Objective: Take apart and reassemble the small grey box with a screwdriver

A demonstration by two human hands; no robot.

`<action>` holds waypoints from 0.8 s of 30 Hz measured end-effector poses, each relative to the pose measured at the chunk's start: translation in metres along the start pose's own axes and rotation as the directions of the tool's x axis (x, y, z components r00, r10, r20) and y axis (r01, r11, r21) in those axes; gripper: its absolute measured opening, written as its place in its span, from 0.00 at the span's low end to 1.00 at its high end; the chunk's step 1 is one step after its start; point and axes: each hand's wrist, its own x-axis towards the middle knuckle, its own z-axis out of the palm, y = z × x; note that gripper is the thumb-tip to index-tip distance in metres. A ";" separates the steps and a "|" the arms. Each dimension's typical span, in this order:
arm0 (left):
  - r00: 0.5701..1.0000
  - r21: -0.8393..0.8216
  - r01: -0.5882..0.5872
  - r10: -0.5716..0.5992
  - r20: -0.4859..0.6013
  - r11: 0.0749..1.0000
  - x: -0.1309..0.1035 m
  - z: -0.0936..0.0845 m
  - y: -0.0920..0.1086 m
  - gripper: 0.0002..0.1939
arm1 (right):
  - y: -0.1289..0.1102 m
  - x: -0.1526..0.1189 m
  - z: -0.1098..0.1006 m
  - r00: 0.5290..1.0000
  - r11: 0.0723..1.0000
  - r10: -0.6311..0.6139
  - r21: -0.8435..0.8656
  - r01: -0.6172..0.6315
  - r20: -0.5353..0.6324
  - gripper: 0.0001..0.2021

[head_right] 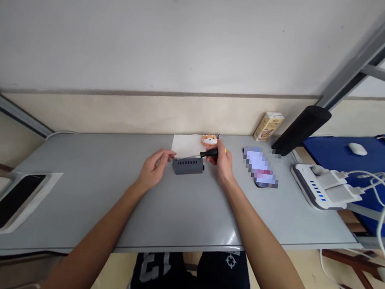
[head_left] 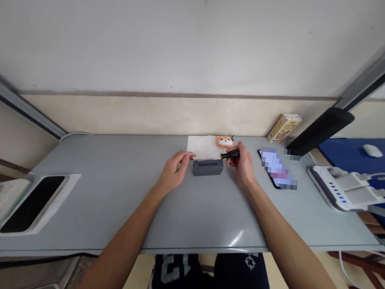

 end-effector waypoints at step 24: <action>0.964 0.252 -0.251 0.264 -0.018 0.935 -0.005 0.002 0.003 0.18 | 0.008 0.004 -0.002 0.999 0.999 -0.036 0.027 0.036 -0.010 0.26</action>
